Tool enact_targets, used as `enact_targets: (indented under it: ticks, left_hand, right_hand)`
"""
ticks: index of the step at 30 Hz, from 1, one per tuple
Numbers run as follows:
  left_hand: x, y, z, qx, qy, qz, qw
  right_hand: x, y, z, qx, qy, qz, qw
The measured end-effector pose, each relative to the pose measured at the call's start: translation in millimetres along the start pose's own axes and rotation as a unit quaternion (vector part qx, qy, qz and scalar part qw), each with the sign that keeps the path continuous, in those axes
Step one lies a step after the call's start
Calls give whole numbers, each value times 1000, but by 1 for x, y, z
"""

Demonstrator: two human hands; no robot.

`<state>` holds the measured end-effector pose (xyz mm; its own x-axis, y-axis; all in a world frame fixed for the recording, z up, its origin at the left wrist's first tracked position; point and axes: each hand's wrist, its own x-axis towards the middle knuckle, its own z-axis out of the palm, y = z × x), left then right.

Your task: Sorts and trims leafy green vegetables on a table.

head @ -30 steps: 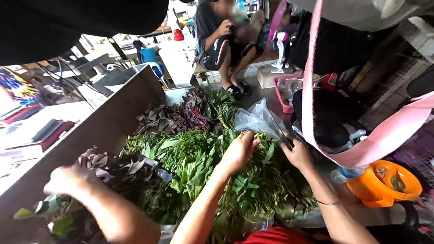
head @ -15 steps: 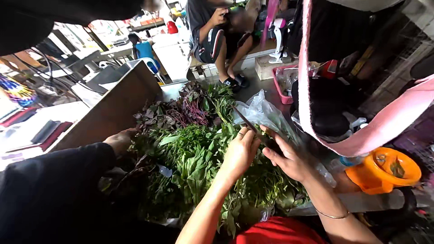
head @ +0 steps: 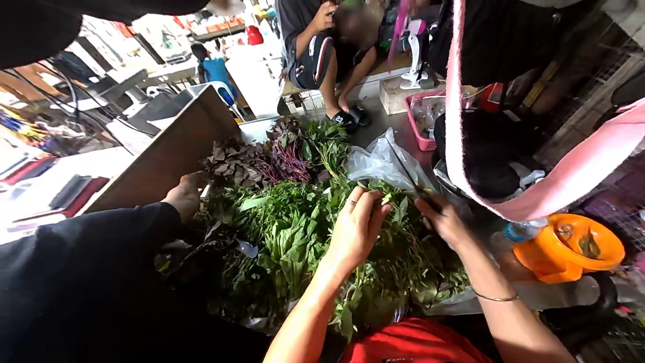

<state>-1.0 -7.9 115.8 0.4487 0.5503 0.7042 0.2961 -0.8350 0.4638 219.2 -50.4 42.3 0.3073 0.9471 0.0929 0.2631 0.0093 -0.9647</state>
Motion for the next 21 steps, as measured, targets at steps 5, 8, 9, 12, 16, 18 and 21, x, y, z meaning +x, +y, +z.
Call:
enact_targets:
  ticks: [5,8,9,12,16,18,21]
  left_hand:
    - [22,-15,-48,3,-64,-29,998]
    - [55,-12,-128,17,-29,-66,997]
    - [67,-12,-155,-5,0,-77,997]
    - [103,-12,-204,-85,28,-76,993]
    - [157,-71,-197,2,-2,-143,990]
    - [194,-121,-186,63,41,-121,990]
    - [235,-167,-160,149,93,-52,983]
  right_hand:
    - [0,23,-34,23,-19,98,995]
    - [-7,32,-51,47,-5,139,989]
    - [-10,37,-57,56,0,144,988]
    - [-17,50,-69,71,11,148,986]
    - [-21,64,-67,82,10,151,985]
    - [-23,68,-63,78,15,148,986]
    - [-31,71,-57,67,41,146,986]
